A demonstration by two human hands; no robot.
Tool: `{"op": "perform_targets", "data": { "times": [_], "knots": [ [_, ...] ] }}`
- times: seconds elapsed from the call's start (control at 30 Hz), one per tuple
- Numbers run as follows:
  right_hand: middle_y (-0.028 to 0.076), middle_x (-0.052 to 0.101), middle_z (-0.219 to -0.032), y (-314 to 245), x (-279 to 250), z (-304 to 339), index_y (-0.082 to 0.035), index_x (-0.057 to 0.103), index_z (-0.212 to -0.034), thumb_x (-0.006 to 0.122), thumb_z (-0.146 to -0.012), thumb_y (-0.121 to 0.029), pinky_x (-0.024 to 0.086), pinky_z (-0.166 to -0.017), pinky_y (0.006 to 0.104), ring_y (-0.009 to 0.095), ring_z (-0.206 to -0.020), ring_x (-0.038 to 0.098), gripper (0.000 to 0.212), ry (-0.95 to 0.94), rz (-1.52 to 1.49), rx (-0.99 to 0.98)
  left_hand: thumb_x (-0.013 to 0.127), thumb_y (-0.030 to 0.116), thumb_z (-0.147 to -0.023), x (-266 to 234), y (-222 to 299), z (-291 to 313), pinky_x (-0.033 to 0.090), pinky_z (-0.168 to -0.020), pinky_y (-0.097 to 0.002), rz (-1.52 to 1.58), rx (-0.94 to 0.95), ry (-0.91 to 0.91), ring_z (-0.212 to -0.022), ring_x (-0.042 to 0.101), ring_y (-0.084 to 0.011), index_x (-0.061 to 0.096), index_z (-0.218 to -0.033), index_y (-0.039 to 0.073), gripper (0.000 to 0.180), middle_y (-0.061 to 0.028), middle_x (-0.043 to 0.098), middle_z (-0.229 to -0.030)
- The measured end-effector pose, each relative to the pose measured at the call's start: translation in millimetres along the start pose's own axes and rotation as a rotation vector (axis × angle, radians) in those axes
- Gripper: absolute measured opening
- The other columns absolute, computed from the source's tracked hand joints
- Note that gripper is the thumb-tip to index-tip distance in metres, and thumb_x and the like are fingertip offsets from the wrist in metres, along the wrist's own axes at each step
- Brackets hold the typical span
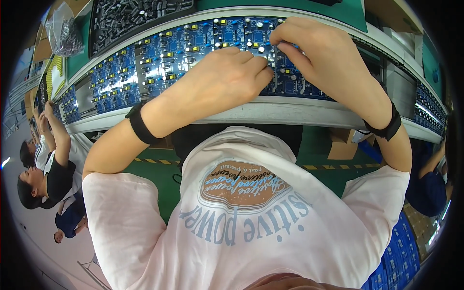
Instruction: The person picks up capacitors from a tray and inserts them one by one into circuit boards on a conveyor belt. After filling the boards, the person slides them along the assembly line and continues the process.
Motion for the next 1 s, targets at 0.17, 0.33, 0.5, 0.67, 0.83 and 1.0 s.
{"op": "perform_targets", "data": {
  "times": [0.17, 0.33, 0.5, 0.67, 0.83, 1.0],
  "knots": [
    [0.013, 0.069, -0.104, -2, 13, -22, -0.003, 0.068, -0.105, 0.065, -0.088, -0.002, 0.052, -0.083, 0.0401, 0.033, -0.099, 0.064, 0.017, 0.074, 0.033, -0.125, 0.067, 0.012, -0.077, 8, 6, -4, 0.054, -0.072, -0.0334, -0.035, -0.027, 0.085, -0.079, 0.067, -0.0214, 0.067, -0.086, 0.006, 0.010, -0.0057, 0.062, -0.081],
    [0.014, 0.068, -0.101, 0, 16, -33, -0.002, 0.069, -0.104, 0.061, -0.082, 0.003, 0.048, -0.090, 0.0440, 0.037, -0.101, 0.058, 0.024, -0.089, 0.028, -0.148, 0.069, 0.015, -0.070, 27, 25, -25, 0.055, -0.056, -0.0397, -0.025, -0.014, 0.072, -0.064, 0.069, -0.0266, 0.066, -0.078, 0.005, 0.013, -0.0104, 0.066, -0.068],
    [0.016, 0.069, -0.100, 10, -1, -13, -0.001, 0.069, -0.097, 0.059, -0.084, 0.005, 0.046, -0.087, 0.0451, 0.038, -0.097, 0.057, 0.018, -0.211, 0.008, 0.037, 0.065, 0.016, -0.077, 41, 46, -43, 0.048, -0.052, -0.0364, -0.191, 0.012, 0.320, -0.063, 0.066, -0.0234, 0.069, -0.083, 0.000, 0.018, -0.0097, 0.064, -0.078],
    [0.016, 0.068, -0.094, 15, -19, 9, -0.001, 0.069, -0.097, 0.060, -0.085, 0.005, 0.045, -0.083, 0.0444, 0.038, -0.093, 0.056, 0.016, -0.219, 0.077, 0.149, 0.068, 0.015, -0.080, -7, 23, -23, 0.056, -0.056, -0.0421, 0.114, -0.131, 0.270, -0.067, 0.069, -0.0257, 0.065, -0.095, -0.001, 0.022, -0.0085, 0.062, -0.077],
    [0.015, 0.066, -0.090, 32, -38, 42, 0.000, 0.069, -0.097, 0.064, -0.086, 0.003, 0.045, -0.081, 0.0441, 0.037, -0.089, 0.057, 0.012, -0.163, 0.098, 0.251, 0.072, 0.024, -0.089, -73, -72, 56, 0.057, -0.083, -0.0475, 0.001, -0.753, 0.303, -0.099, 0.071, -0.0341, 0.069, -0.110, 0.007, 0.027, -0.0144, 0.071, -0.101],
    [0.015, 0.069, -0.092, 52, -54, 82, -0.001, 0.070, -0.098, 0.068, -0.089, -0.003, 0.048, -0.079, 0.0430, 0.034, -0.088, 0.061, 0.009, -0.129, 0.234, 0.439, 0.084, 0.045, -0.083, -97, -173, 161, 0.055, -0.090, -0.0430, -0.233, -0.932, 0.188, -0.108, 0.067, -0.0360, 0.057, -0.141, 0.006, 0.075, -0.0200, 0.065, -0.125]
  ]
}}
Point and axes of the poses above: each hand's wrist, its own z-axis away from the middle knuckle, its own x-axis out of the palm, y = z × x, the point moved 2 cm from there along -z, towards the middle knuckle
